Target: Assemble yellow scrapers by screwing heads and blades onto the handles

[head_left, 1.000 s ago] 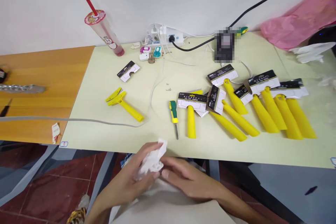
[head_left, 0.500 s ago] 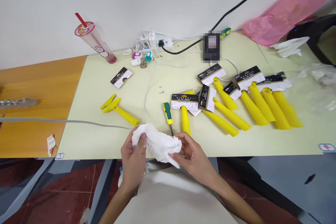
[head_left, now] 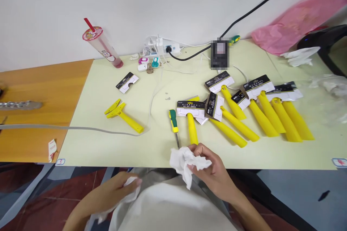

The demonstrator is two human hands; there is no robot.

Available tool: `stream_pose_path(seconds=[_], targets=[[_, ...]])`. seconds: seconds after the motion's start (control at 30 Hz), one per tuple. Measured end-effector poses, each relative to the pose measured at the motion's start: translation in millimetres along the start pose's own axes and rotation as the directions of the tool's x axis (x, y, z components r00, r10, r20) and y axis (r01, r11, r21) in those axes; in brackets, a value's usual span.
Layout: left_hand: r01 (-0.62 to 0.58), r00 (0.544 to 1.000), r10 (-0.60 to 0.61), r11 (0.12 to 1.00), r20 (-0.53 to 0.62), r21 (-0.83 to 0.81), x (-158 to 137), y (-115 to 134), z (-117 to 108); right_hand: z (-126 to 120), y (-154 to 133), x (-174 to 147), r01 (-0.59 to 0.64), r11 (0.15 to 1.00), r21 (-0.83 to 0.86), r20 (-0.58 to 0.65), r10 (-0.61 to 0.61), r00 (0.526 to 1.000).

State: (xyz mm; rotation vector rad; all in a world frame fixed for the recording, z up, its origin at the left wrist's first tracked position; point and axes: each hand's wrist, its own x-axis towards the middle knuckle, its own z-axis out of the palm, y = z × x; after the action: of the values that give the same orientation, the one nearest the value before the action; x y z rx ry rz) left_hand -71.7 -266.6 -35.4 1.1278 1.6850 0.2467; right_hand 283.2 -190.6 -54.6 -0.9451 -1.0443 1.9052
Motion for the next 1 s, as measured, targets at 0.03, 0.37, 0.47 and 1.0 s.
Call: stream_pose_path(seconds=[0.03, 0.37, 0.47, 1.0], targets=[[0.092, 0.992, -0.098, 0.993, 0.077, 0.076, -7, -12, -8, -1, -1, 0, 0.003, 1.000, 0.000, 0.014, -0.003, 1.000], [-0.325, 0.943, 0.260, 0.857, -0.208, -0.399, 6, 90, 75, 41, 5, 16, -0.028, 0.999, -0.035, 0.434, 0.041, 0.900], [-0.448, 0.893, 0.424, 0.870, -0.154, -0.206, 19, 98, 93, 45, 5, 17, -0.068, 0.997, -0.026, 0.370, 0.073, 0.926], [-0.219, 0.916, 0.061, 0.904, -0.397, -0.368, 22, 65, 104, 22, 7, 7, -0.293, 0.949, 0.118, 0.193, 0.268, 0.944]])
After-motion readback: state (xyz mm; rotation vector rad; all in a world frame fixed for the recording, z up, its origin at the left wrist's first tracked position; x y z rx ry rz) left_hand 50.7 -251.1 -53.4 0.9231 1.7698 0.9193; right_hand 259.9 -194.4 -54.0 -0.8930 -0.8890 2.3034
